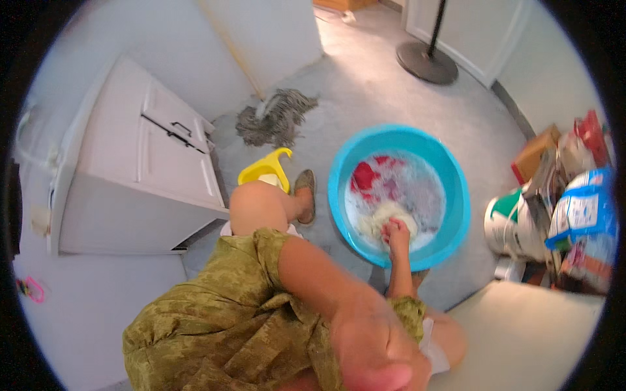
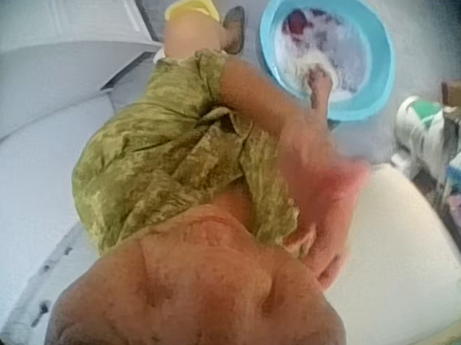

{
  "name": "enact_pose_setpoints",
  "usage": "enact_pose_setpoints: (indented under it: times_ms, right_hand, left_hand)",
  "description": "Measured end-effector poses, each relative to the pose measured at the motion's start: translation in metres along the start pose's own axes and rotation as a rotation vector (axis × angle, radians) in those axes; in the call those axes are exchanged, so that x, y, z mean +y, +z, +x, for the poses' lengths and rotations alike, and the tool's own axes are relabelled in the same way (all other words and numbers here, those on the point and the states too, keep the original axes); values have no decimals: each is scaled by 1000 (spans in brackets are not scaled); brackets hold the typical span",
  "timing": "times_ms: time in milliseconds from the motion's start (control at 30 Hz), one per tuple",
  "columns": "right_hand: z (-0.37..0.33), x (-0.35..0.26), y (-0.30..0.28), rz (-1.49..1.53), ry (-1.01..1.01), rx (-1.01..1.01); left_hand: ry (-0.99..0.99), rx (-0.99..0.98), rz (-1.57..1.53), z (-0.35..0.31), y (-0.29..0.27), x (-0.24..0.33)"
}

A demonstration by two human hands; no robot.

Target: The person hand washes clothes in a blue basin filled with soapy water. They scrub and rinse several items, including a red cloth and a white cloth, using both hands to agitate and squeeze the fabric.

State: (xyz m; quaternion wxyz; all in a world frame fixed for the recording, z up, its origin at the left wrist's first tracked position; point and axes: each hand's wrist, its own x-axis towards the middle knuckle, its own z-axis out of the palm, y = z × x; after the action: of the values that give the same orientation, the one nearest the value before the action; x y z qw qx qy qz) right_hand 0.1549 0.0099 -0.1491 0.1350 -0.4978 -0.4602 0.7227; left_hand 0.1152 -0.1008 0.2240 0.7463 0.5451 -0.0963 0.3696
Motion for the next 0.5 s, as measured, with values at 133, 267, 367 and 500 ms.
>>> enact_pose_setpoints:
  times_ms: [133, 267, 367, 500]
  right_hand:
    - [35, 13, -25, 0, -34, 91]
    - [56, 19, -29, -573, -397, 263]
    - [80, 39, -25, -843, -199, 420]
    - [84, 20, 1, -1189, -32, 235]
  left_hand:
    - [147, 125, -279, -28, -97, -22]
    - [-170, 1474, 14, -158, -245, -99]
    - [-940, 1801, 572, -267, -288, -159]
    - [-1312, 1519, 1163, -357, -285, -274]
